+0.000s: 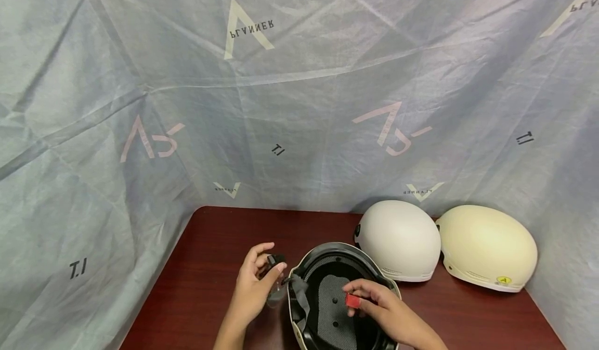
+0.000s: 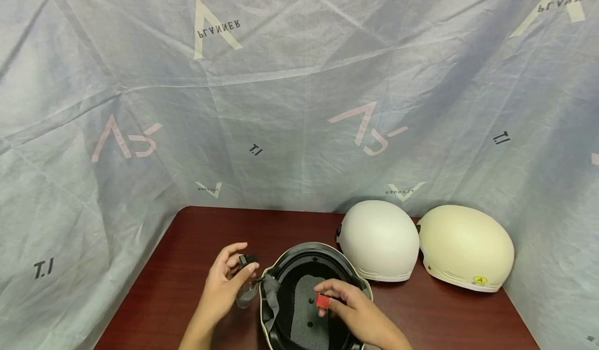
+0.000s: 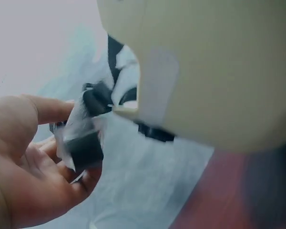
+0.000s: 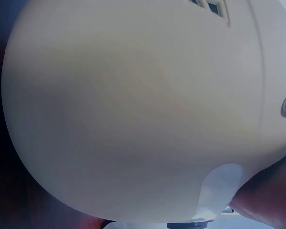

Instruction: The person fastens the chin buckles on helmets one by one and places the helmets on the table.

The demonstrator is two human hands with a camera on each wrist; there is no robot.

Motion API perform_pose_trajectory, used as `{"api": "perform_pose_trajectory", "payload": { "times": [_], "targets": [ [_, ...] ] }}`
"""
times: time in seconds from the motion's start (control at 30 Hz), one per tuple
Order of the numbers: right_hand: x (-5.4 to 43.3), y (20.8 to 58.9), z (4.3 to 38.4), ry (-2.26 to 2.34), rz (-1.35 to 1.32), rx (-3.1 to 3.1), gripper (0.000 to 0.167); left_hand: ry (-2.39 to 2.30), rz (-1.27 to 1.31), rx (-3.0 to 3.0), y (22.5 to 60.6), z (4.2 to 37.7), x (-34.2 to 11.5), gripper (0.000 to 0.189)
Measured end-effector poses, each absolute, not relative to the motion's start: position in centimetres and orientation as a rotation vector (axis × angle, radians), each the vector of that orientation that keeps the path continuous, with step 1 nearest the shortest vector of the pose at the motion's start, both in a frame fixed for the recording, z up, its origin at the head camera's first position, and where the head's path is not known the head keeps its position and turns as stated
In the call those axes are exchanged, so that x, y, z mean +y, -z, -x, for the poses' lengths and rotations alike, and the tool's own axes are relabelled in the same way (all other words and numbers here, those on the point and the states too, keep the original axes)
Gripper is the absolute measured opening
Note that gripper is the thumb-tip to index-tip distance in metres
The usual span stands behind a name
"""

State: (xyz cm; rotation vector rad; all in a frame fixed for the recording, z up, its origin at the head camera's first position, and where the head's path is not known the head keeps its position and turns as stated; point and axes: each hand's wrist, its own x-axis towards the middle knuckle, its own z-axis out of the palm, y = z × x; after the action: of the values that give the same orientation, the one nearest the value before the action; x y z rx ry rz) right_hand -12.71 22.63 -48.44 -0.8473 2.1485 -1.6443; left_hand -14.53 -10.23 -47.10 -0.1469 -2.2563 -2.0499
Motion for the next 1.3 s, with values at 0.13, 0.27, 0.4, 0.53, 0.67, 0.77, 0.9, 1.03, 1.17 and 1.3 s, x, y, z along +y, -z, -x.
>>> {"api": "perform_pose_trajectory", "payload": {
  "times": [0.13,0.27,0.4,0.53,0.67,0.77,0.9,1.03,1.17,1.3],
  "targets": [
    [22.4,48.4,12.7,1.595,0.867,2.171,0.022,2.065,0.241,-2.206,46.5,14.2,-9.0,0.047],
    [22.3,48.3,12.6,1.535,0.812,2.230,0.021,2.129,0.346,-2.176,46.5,13.9,-7.4,0.036],
    [22.2,48.3,12.6,1.499,0.787,2.291,0.021,2.148,0.487,-2.186,46.8,13.9,-6.0,0.024],
    [22.2,48.2,12.6,1.463,0.817,2.329,0.019,2.102,0.515,-2.281,46.8,13.9,-5.2,0.025],
    [22.3,47.8,12.6,1.462,0.788,2.296,0.021,2.063,0.519,-2.374,46.6,13.8,-4.8,0.027],
    [22.3,47.7,12.7,1.487,0.760,2.251,0.022,2.047,0.571,-2.364,46.6,13.9,-4.4,0.022],
    [22.3,47.7,12.7,1.504,0.756,2.228,0.021,2.078,0.614,-2.332,46.8,14.0,-3.7,0.021],
    [22.4,47.6,12.5,1.498,0.726,2.252,0.020,2.070,0.686,-2.357,47.1,14.1,-3.4,0.023],
    [22.6,47.6,12.4,1.493,0.711,2.281,0.020,2.105,0.877,-2.397,47.4,14.0,-3.6,0.033],
    [22.6,47.7,12.5,1.524,0.727,2.291,0.026,2.173,0.960,-2.413,47.5,14.0,-3.6,0.032]
  ]
}}
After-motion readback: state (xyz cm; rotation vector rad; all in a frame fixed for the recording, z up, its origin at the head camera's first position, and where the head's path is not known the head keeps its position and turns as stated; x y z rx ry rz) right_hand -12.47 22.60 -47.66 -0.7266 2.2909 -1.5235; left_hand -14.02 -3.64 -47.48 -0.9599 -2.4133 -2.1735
